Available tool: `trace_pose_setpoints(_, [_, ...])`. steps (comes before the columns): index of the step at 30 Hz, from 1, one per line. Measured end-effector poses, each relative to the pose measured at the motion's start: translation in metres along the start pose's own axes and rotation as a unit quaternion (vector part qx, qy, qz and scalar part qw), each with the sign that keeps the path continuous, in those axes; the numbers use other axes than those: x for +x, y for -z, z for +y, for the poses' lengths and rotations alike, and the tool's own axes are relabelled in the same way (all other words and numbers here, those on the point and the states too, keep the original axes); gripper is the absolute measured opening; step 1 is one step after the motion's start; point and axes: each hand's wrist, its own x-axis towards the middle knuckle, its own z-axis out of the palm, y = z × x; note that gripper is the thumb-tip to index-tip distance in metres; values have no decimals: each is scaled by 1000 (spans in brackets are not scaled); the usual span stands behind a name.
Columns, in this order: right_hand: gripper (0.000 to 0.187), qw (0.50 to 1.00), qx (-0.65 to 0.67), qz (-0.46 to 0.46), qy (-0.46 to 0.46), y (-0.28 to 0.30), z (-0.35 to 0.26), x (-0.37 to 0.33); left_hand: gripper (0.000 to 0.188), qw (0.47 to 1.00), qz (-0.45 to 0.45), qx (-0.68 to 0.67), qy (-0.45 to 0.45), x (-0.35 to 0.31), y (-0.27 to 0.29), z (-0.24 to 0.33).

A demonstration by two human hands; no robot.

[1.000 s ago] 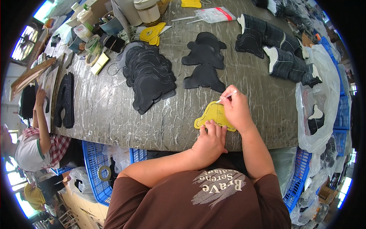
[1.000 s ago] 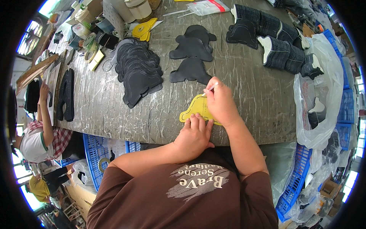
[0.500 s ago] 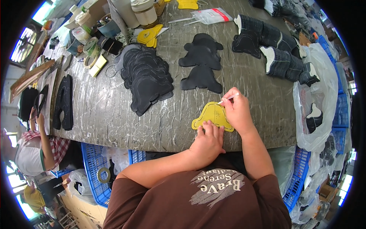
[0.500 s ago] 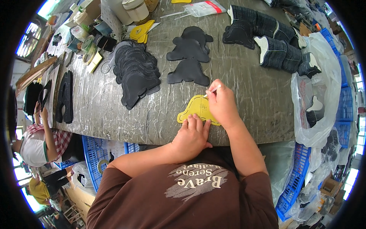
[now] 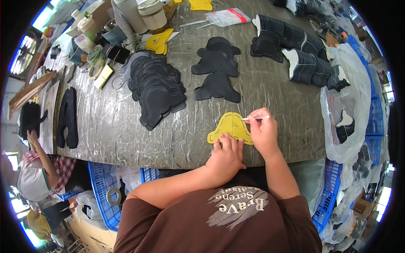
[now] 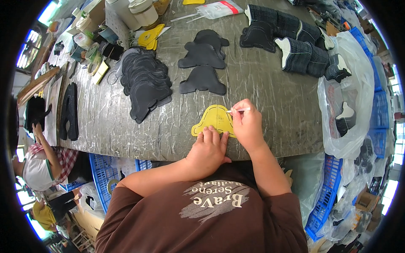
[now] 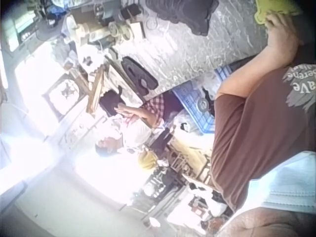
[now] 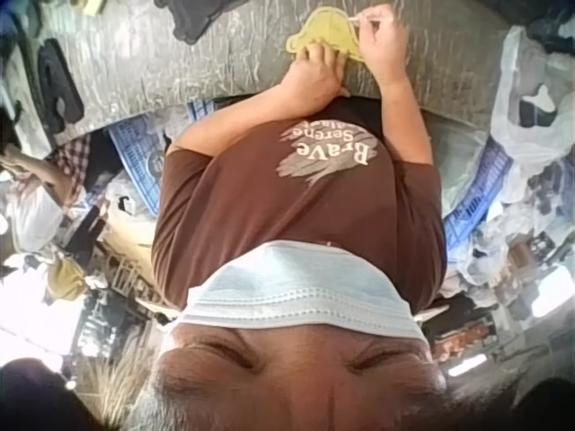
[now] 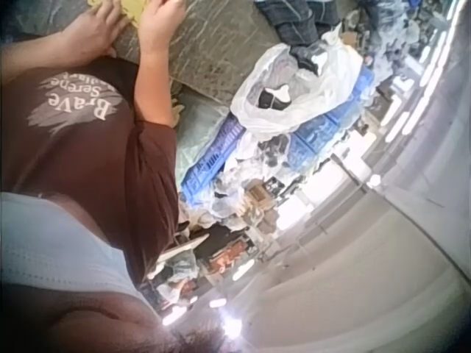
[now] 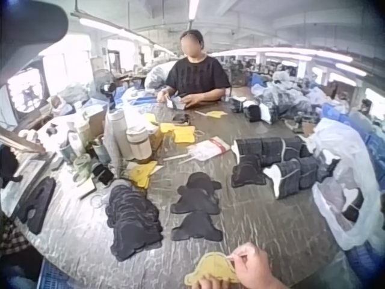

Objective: Tracing patterns on yellow shoe parts using a stencil and then sorting/stacking black shoe upper components.

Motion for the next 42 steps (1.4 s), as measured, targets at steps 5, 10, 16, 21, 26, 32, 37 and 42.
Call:
trace_pose_setpoints(5, [5,1000,-2,12,6,3,1,-8,78,1000,-1,1,-2,0,1,-1])
trace_pose_setpoints(10, [6,1000,7,19,18,5,-2,-16,77,1000,-3,2,-2,0,2,-1])
trace_pose_setpoints(16, [7,999,-16,14,25,14,-5,-35,78,1000,-5,9,-2,0,2,-1])
trace_pose_setpoints(21, [7,999,-25,16,31,22,-5,-47,78,1000,-3,15,-2,0,1,-1])
trace_pose_setpoints(26, [7,999,-14,38,-2,29,-8,-58,78,1000,-4,16,-6,0,2,-1])
trace_pose_setpoints(32, [11,997,-55,49,-12,32,-15,-70,77,1000,-2,14,-6,0,1,-1])
trace_pose_setpoints(37, [15,993,-109,30,44,29,-23,-71,74,1000,7,17,-6,2,5,-2])
trace_pose_setpoints(42, [18,987,-140,29,70,30,-23,-66,35,984,-112,-137,-13,32,28,-44])
